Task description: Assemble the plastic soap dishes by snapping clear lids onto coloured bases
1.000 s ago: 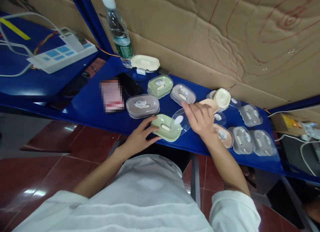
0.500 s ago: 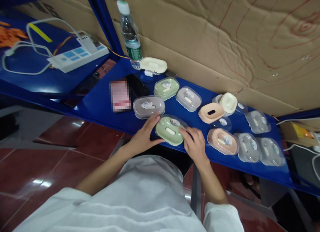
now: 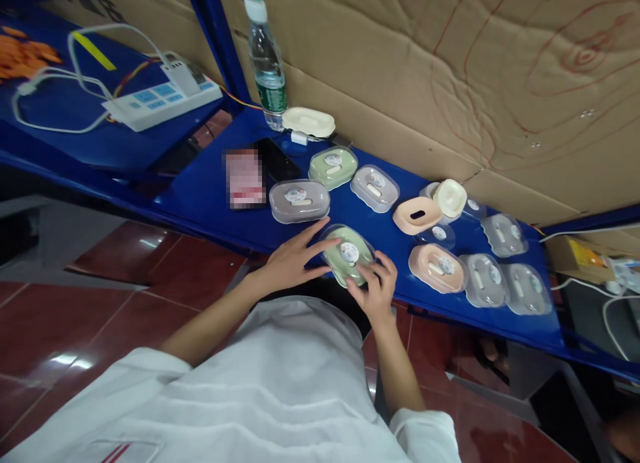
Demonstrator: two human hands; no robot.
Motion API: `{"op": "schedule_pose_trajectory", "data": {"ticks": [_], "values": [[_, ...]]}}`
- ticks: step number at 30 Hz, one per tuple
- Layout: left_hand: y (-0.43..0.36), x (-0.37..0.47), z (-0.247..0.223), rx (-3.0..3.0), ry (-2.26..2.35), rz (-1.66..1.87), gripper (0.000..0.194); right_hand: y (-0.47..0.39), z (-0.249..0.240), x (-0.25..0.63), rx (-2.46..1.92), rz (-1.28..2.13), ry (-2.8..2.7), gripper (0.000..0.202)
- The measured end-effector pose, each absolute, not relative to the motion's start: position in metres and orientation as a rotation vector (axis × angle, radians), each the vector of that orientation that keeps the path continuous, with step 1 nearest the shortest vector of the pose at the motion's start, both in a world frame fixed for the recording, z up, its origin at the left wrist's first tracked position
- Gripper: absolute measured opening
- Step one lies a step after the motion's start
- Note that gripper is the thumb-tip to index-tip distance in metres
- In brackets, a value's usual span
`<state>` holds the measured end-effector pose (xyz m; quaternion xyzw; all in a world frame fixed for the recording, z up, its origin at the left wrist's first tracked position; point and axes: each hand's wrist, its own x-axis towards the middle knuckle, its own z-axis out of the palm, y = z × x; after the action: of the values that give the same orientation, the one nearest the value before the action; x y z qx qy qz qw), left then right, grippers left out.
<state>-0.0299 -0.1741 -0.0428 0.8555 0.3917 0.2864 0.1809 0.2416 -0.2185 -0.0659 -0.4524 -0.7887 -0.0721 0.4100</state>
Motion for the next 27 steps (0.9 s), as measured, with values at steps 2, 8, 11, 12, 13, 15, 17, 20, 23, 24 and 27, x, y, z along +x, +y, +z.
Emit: {"op": "schedule_pose_trajectory", "data": {"ticks": [2, 8, 11, 12, 13, 15, 17, 20, 23, 24, 27], "values": [[-0.174, -0.029, -0.042, 2.419, 1.115, 0.761, 0.073, -0.220, -0.071, 0.243, -1.129, -0.243, -1.988, 0.042], [-0.174, -0.028, -0.043, 2.425, 1.097, 0.688, 0.069, -0.220, -0.070, 0.237, -1.097, -0.398, -2.089, 0.060], [-0.173, -0.028, -0.044, 2.414, 1.096, 0.697, 0.072, -0.220, -0.070, 0.231, -1.066, -0.468, -2.035, 0.064], [-0.173, -0.028, -0.045, 2.409, 1.092, 0.698, 0.074, -0.220, -0.069, 0.229, -1.087, -0.473, -2.001, 0.065], [-0.172, -0.028, -0.045, 2.403, 1.087, 0.699, 0.076, -0.220, -0.069, 0.227, -1.121, -0.458, -1.966, 0.065], [-0.172, -0.027, -0.045, 2.391, 1.087, 0.707, 0.079, -0.221, -0.068, 0.225, -1.202, -0.378, -1.902, 0.065], [-0.173, -0.027, -0.044, 2.383, 1.099, 0.710, 0.081, -0.221, -0.067, 0.225, -1.237, -0.268, -1.874, 0.067], [-0.174, -0.026, -0.043, 2.355, 1.131, 0.713, 0.083, -0.220, -0.068, 0.226, -1.212, -0.137, -1.918, 0.072], [-0.175, -0.028, -0.044, 2.268, 1.172, 0.753, 0.087, -0.219, -0.066, 0.230, -1.145, -0.044, -2.047, 0.073], [-0.175, -0.029, -0.044, 2.243, 1.177, 0.769, 0.088, -0.219, -0.064, 0.232, -1.135, 0.000, -2.093, 0.072], [-0.175, -0.031, -0.045, 2.216, 1.164, 0.810, 0.087, -0.218, -0.054, 0.238, -1.172, 0.169, -2.189, 0.066]]}}
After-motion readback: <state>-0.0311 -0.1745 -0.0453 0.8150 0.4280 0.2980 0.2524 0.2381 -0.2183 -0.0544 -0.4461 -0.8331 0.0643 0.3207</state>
